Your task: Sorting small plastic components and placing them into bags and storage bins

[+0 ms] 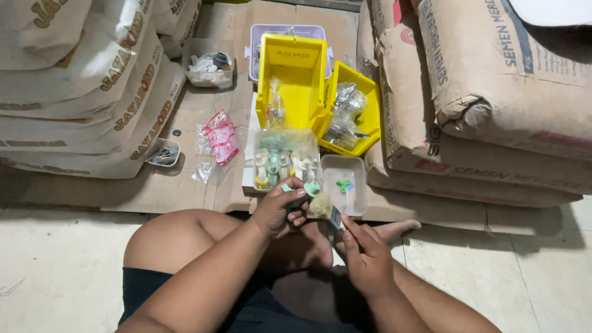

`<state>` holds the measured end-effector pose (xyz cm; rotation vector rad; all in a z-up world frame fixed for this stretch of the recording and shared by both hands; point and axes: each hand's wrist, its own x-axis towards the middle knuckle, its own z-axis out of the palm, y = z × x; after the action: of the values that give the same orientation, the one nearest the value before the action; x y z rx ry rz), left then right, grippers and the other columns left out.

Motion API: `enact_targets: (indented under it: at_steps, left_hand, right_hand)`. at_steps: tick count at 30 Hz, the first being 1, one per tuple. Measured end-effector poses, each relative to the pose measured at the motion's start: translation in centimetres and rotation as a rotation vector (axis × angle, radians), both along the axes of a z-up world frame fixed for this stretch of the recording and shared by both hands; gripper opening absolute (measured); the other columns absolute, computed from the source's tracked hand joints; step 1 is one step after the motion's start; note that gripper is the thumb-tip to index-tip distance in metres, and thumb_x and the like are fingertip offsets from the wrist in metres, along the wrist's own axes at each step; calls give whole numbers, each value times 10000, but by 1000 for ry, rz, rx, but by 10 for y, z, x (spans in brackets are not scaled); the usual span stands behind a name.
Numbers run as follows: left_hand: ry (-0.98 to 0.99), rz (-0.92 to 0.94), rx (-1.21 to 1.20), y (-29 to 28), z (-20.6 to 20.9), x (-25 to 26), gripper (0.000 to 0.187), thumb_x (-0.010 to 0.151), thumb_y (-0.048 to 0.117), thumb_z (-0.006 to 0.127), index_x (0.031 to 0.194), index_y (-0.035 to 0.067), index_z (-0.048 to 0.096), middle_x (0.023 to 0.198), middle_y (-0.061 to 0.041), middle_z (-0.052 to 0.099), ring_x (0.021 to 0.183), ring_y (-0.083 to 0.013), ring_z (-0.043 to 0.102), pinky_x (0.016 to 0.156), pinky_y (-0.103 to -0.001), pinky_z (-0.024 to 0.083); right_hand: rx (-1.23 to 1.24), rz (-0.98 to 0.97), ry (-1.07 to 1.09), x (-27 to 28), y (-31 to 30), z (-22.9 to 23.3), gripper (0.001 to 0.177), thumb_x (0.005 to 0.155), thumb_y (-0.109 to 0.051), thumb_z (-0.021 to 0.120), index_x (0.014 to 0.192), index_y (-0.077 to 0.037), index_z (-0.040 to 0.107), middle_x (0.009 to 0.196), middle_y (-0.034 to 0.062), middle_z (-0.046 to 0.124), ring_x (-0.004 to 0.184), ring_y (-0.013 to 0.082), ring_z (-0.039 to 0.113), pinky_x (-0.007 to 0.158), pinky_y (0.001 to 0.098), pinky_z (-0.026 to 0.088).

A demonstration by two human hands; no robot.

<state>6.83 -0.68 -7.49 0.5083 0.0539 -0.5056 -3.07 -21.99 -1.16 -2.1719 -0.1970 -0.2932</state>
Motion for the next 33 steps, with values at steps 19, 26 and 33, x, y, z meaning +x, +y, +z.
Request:
enact_targets:
  at_steps: [19, 26, 33]
  left_hand:
    - [26, 27, -78, 11, 7, -2, 155, 947, 60, 640, 1064, 85, 541, 729, -131, 629, 422, -82, 395, 413, -233, 375]
    - [-2, 34, -32, 10, 10, -11, 167, 951, 58, 638, 1084, 91, 542, 729, -104, 602, 438, -80, 400, 409, -227, 371]
    - [-14, 59, -31, 10, 7, -15, 520, 816, 195, 842, 1191, 121, 489, 603, -49, 530, 472, -163, 499, 449, -261, 420]
  right_hand:
    - [-22, -83, 72, 8, 19, 10, 329, 948, -119, 626, 1258, -60, 719, 1118, 105, 787, 924, 204, 744, 829, 281, 556]
    - [-123, -14, -70, 4, 28, 20, 347, 920, -83, 655, 1260, -83, 719, 945, 69, 747, 757, 199, 667, 725, 282, 521]
    - [-80, -40, -5, 4, 32, 12, 353, 934, -104, 652, 1283, -98, 712, 955, 61, 749, 759, 179, 665, 705, 266, 518]
